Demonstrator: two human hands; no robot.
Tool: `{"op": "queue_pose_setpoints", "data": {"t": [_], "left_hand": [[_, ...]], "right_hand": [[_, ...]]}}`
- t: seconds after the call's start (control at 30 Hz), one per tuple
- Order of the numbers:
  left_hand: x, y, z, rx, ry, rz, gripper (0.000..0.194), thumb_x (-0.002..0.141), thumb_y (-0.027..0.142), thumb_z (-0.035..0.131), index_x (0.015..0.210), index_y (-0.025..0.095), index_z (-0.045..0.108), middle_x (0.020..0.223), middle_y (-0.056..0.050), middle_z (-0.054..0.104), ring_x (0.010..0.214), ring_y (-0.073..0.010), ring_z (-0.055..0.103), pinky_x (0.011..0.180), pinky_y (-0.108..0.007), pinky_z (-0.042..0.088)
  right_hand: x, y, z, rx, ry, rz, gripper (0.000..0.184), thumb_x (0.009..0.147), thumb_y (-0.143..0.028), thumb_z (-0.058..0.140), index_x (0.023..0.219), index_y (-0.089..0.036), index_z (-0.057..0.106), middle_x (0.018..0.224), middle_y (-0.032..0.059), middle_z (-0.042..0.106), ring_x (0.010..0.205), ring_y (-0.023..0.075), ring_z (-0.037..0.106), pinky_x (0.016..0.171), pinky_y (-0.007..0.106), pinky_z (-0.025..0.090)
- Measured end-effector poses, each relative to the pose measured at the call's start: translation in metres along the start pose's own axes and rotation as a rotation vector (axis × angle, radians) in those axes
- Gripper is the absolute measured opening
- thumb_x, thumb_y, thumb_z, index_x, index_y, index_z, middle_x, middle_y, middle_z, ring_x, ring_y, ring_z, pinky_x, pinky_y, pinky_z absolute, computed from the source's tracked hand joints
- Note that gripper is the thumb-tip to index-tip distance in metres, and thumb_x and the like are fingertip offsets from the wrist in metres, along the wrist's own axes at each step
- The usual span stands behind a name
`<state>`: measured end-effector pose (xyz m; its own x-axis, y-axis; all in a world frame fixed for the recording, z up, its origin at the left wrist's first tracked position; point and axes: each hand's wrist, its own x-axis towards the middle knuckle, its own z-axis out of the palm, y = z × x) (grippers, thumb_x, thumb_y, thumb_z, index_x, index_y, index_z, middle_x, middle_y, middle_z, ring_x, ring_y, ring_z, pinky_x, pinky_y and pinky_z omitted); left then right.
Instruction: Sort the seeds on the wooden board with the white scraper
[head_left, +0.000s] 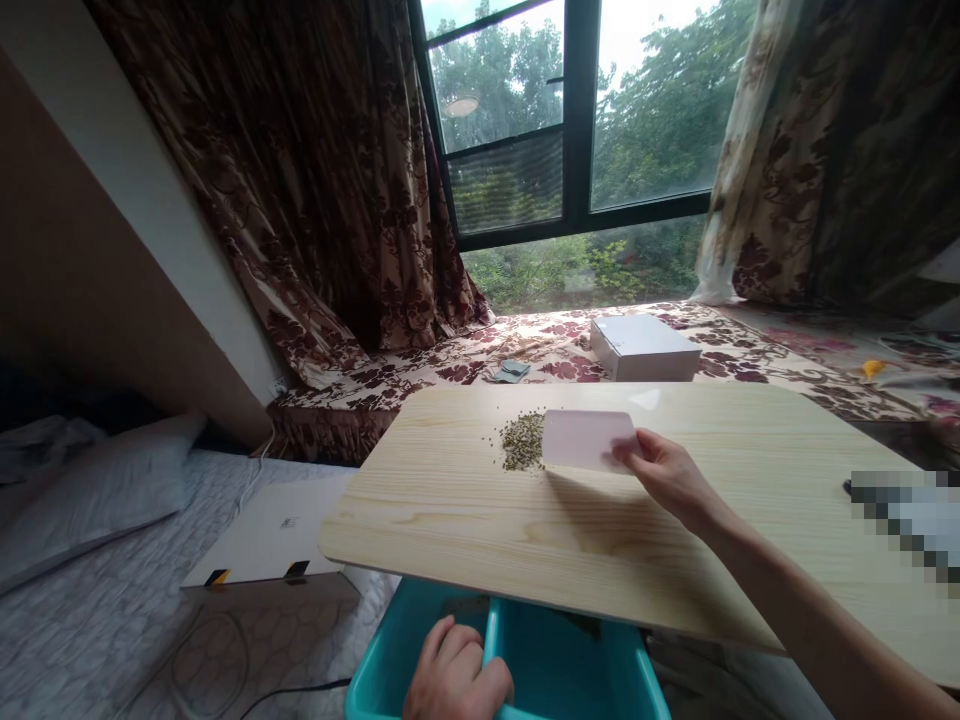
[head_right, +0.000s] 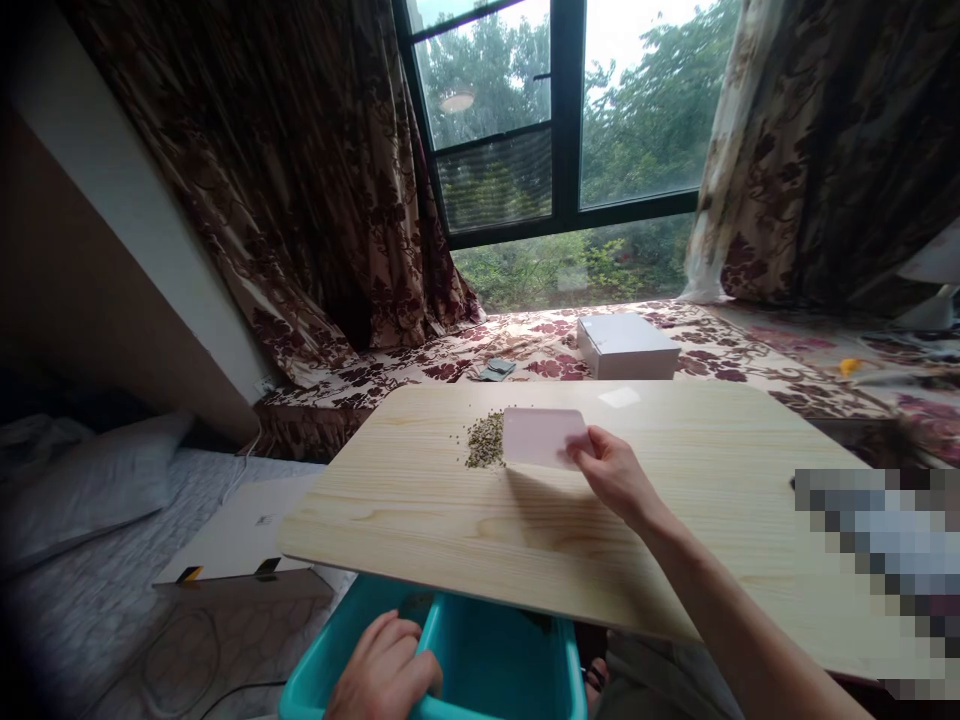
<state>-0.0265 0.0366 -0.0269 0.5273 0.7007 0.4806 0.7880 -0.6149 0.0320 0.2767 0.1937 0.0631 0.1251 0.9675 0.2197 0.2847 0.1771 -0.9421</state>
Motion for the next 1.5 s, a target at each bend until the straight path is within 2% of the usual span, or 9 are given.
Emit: {"op": "queue_pose_setpoints", "data": {"t": [0.17, 0.4, 0.57, 0.73, 0.8, 0.87, 0.93, 1.17, 1.5], "left_hand": [[0.002, 0.001, -0.003, -0.003, -0.003, -0.001, 0.027, 0.093, 0.02, 0.031, 0.073, 0.024, 0.05, 0.064, 0.001, 0.047, 0.074, -0.018, 0.058, 0.088, -0.039, 0.047], [0.001, 0.001, -0.004, -0.035, -0.009, -0.013, 0.019, 0.087, 0.018, 0.037, 0.075, 0.024, 0.05, 0.066, 0.001, 0.048, 0.076, -0.0185, 0.058, 0.089, -0.039, 0.046], [0.0, 0.001, -0.001, -0.008, 0.02, -0.01, 0.023, 0.088, 0.012, 0.036, 0.073, 0.024, 0.049, 0.064, 0.001, 0.048, 0.074, -0.0171, 0.058, 0.09, -0.037, 0.045], [0.003, 0.004, -0.003, -0.03, 0.033, -0.032, 0.03, 0.094, 0.022, 0.03, 0.071, 0.023, 0.05, 0.064, 0.001, 0.049, 0.075, -0.0173, 0.059, 0.088, -0.039, 0.046], [0.005, 0.005, -0.004, -0.022, 0.029, -0.035, 0.032, 0.095, 0.037, 0.034, 0.07, 0.023, 0.049, 0.064, 0.001, 0.048, 0.073, -0.018, 0.058, 0.086, -0.041, 0.047], [0.005, 0.006, -0.004, -0.017, 0.028, -0.028, 0.038, 0.089, 0.054, 0.043, 0.069, 0.022, 0.049, 0.063, 0.002, 0.047, 0.072, -0.0188, 0.058, 0.085, -0.043, 0.047], [0.004, 0.006, -0.003, -0.025, 0.038, -0.025, 0.042, 0.083, 0.062, 0.051, 0.069, 0.022, 0.049, 0.064, 0.002, 0.046, 0.072, -0.0191, 0.057, 0.085, -0.043, 0.047], [0.001, 0.005, 0.004, -0.124, 0.07, -0.082, 0.041, 0.071, 0.062, 0.065, 0.071, 0.024, 0.05, 0.066, 0.003, 0.047, 0.076, -0.0207, 0.057, 0.088, -0.046, 0.044], [0.001, 0.005, 0.004, -0.131, 0.076, -0.088, 0.037, 0.071, 0.056, 0.067, 0.071, 0.023, 0.05, 0.066, 0.003, 0.048, 0.075, -0.02, 0.057, 0.087, -0.044, 0.044]], "right_hand": [[0.002, 0.003, 0.001, 0.025, -0.024, 0.026, 0.03, 0.066, -0.045, 0.071, 0.079, -0.018, 0.068, 0.08, 0.0064, 0.074, 0.078, 0.0238, 0.069, 0.075, 0.037, 0.054], [0.003, 0.0, 0.005, 0.034, -0.009, 0.046, 0.029, 0.067, -0.043, 0.068, 0.08, -0.017, 0.067, 0.083, 0.0069, 0.073, 0.078, 0.023, 0.068, 0.077, 0.038, 0.053], [0.0, -0.003, 0.006, 0.04, -0.054, 0.062, 0.03, 0.067, -0.044, 0.069, 0.08, -0.017, 0.067, 0.083, 0.0077, 0.074, 0.078, 0.0238, 0.068, 0.075, 0.037, 0.053], [-0.002, -0.003, 0.004, 0.058, -0.032, 0.053, 0.032, 0.065, -0.046, 0.072, 0.079, -0.018, 0.068, 0.083, 0.0071, 0.074, 0.078, 0.0237, 0.069, 0.075, 0.036, 0.054], [-0.001, -0.001, 0.004, 0.065, -0.019, 0.047, 0.034, 0.063, -0.048, 0.074, 0.078, -0.018, 0.068, 0.08, 0.0064, 0.074, 0.077, 0.0234, 0.069, 0.074, 0.035, 0.055], [-0.001, 0.001, 0.005, 0.07, -0.022, 0.047, 0.035, 0.063, -0.049, 0.074, 0.077, -0.018, 0.068, 0.079, 0.0059, 0.074, 0.076, 0.0232, 0.069, 0.073, 0.035, 0.055], [-0.002, 0.001, 0.005, 0.08, -0.032, 0.047, 0.035, 0.063, -0.049, 0.075, 0.077, -0.018, 0.068, 0.08, 0.006, 0.074, 0.076, 0.0233, 0.069, 0.072, 0.035, 0.055], [-0.004, 0.0, 0.004, 0.09, -0.043, 0.06, 0.032, 0.064, -0.045, 0.074, 0.081, -0.018, 0.069, 0.084, 0.0068, 0.075, 0.079, 0.0232, 0.069, 0.076, 0.035, 0.054], [-0.014, -0.011, 0.006, 0.117, -0.097, 0.1, 0.033, 0.066, -0.047, 0.072, 0.082, -0.017, 0.069, 0.087, 0.0078, 0.076, 0.081, 0.0235, 0.069, 0.076, 0.035, 0.054]]}}
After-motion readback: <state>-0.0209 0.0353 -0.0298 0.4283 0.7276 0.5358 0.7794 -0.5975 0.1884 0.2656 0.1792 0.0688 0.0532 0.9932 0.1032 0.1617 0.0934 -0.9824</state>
